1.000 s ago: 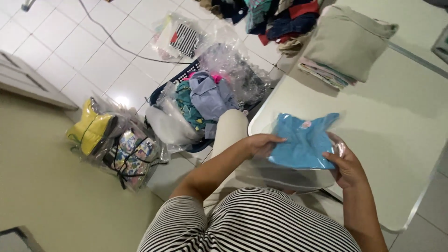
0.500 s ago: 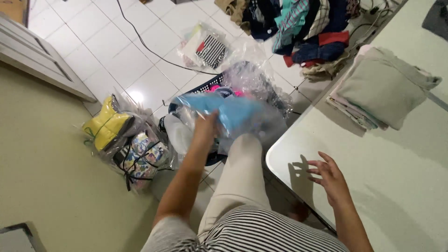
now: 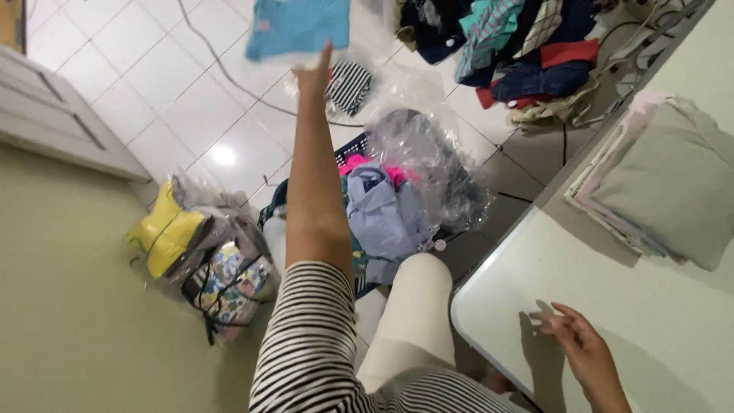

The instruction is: Folding shirts and placing them into clear plastic bags for packaging.

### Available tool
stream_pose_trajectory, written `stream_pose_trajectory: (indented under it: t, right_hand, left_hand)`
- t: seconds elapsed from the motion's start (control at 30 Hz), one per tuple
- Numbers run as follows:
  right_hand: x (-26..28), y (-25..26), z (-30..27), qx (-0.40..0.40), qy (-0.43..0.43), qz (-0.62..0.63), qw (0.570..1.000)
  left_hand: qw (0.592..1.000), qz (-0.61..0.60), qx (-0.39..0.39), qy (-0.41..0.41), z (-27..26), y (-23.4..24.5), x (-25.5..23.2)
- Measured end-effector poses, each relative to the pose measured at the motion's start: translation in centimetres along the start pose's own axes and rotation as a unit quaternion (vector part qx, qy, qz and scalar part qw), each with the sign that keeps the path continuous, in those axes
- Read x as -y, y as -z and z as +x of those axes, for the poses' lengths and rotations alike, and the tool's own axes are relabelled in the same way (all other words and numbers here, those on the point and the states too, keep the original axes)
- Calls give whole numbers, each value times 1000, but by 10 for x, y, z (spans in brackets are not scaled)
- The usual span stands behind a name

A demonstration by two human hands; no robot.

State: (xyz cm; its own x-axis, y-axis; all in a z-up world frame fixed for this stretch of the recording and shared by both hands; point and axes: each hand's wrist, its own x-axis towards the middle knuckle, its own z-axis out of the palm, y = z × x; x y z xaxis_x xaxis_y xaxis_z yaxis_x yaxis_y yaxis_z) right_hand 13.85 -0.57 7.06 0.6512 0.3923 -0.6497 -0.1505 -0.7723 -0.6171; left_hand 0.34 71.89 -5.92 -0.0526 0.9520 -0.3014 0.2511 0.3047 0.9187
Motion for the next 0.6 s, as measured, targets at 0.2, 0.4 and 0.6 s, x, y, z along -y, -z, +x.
stream_pose_trajectory:
  t: [0.2,0.4,0.6]
  right_hand:
    - [-26,-25,22,-104,133,-45,985]
    - [24,-53,59,-30,232,-111,966]
    - [118,-100,151,-6,450,-153,880]
  left_hand:
    - [925,312,-5,-219,-52,-127,99]
    - [897,413,114,-112,-131,-231,74]
    - [834,524,172,-25,-202,-234,14]
